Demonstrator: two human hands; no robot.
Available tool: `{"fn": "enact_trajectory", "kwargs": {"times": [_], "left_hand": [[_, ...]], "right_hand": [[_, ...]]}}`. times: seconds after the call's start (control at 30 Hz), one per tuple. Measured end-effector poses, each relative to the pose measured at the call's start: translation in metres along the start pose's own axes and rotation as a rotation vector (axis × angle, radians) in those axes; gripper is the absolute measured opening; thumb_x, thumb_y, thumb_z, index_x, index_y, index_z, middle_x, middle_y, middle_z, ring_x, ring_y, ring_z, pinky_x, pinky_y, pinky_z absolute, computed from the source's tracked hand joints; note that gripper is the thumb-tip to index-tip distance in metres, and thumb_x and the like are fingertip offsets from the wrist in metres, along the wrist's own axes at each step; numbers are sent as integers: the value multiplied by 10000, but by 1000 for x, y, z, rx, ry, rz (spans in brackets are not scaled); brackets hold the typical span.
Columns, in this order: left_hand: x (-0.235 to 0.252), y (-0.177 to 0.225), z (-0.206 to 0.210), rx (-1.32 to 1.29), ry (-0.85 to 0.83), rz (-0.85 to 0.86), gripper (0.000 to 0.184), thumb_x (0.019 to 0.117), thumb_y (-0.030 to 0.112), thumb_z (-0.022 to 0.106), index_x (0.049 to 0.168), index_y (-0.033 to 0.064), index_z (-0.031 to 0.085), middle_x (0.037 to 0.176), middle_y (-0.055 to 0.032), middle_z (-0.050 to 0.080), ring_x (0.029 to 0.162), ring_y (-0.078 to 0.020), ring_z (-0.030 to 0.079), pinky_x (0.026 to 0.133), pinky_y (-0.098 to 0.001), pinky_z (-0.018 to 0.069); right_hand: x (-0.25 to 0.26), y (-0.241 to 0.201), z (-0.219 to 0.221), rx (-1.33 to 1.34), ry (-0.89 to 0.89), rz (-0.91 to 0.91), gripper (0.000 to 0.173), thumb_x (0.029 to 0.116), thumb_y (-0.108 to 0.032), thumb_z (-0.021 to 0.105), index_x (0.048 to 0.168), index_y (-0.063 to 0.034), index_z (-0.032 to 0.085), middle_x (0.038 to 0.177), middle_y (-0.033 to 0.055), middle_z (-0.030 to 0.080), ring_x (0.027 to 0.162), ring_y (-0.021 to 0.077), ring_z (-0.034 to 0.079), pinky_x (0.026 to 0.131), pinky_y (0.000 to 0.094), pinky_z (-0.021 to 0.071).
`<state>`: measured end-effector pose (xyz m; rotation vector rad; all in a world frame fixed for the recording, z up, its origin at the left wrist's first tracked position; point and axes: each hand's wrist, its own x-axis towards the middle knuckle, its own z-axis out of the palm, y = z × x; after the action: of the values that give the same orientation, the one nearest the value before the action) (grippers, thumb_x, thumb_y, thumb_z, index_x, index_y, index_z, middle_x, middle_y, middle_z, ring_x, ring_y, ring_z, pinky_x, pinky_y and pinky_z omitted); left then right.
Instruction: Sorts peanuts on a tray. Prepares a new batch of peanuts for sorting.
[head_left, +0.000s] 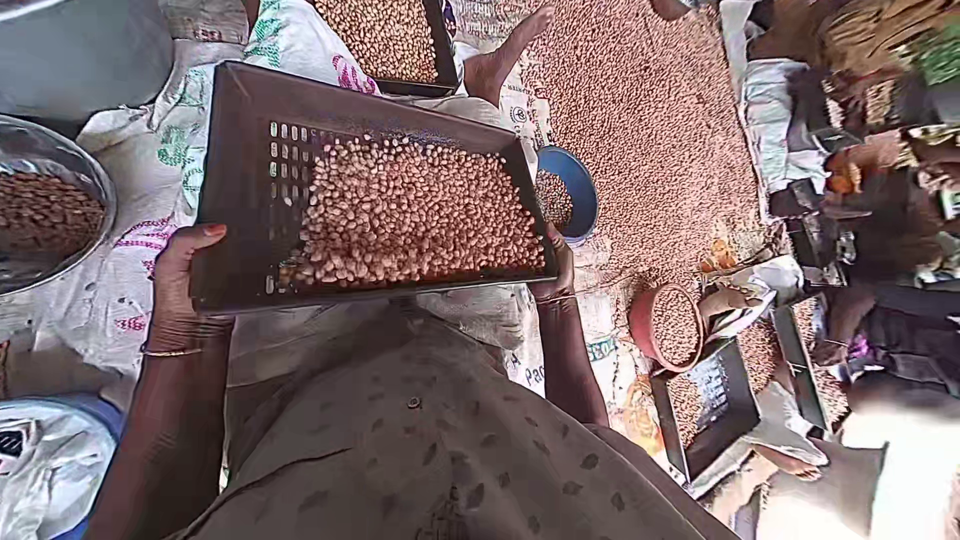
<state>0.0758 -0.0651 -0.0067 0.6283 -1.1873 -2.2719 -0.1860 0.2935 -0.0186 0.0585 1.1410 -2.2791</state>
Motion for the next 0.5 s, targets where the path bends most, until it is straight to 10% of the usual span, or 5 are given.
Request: {"fn": "enact_trajectory", "kwargs": {"times": [0.1,0.2,0.27,0.37,0.5], "left_hand": [[-20,21,17,83,320,-108,414,993,-60,163,894,183,483,687,185,631,638,137,601,599,-47,486],[-43,-22,-51,42,58,-81,427,850,-28,288,1167,157,505,889,163,702,796,108,662,689,-90,555],[-47,-28,-45,180,258,-119,401,863,-20,355,1148,214,512,861,192,654,757,127,628,661,-77,528],[-34,-38,-76,158,73,-104,652,830,-3,463,1452,190,442,1155,96,676,962,46,667,803,-160,576],[-26,-15,-43,542,215,-142,739,812,-113,448,1508,131,395,1232,136,613,963,149,598,803,-68,509]], "right_hand": [[-28,42,6,-104,183,45,437,1112,-390,291,1211,-135,633,994,59,734,898,158,724,789,364,619],[-49,47,-6,-233,241,79,458,1108,-305,213,1300,-121,586,1002,61,744,880,135,733,766,335,630],[-51,38,-8,-551,240,70,463,1105,-253,247,1436,-107,535,1115,48,727,955,101,705,839,310,603],[-32,25,-7,-1124,127,17,328,1041,-232,474,1254,-43,638,979,36,712,852,81,682,790,310,585],[-14,24,-8,-1374,50,-21,274,1025,-168,539,1212,5,641,949,100,705,827,134,685,789,366,580]]}}
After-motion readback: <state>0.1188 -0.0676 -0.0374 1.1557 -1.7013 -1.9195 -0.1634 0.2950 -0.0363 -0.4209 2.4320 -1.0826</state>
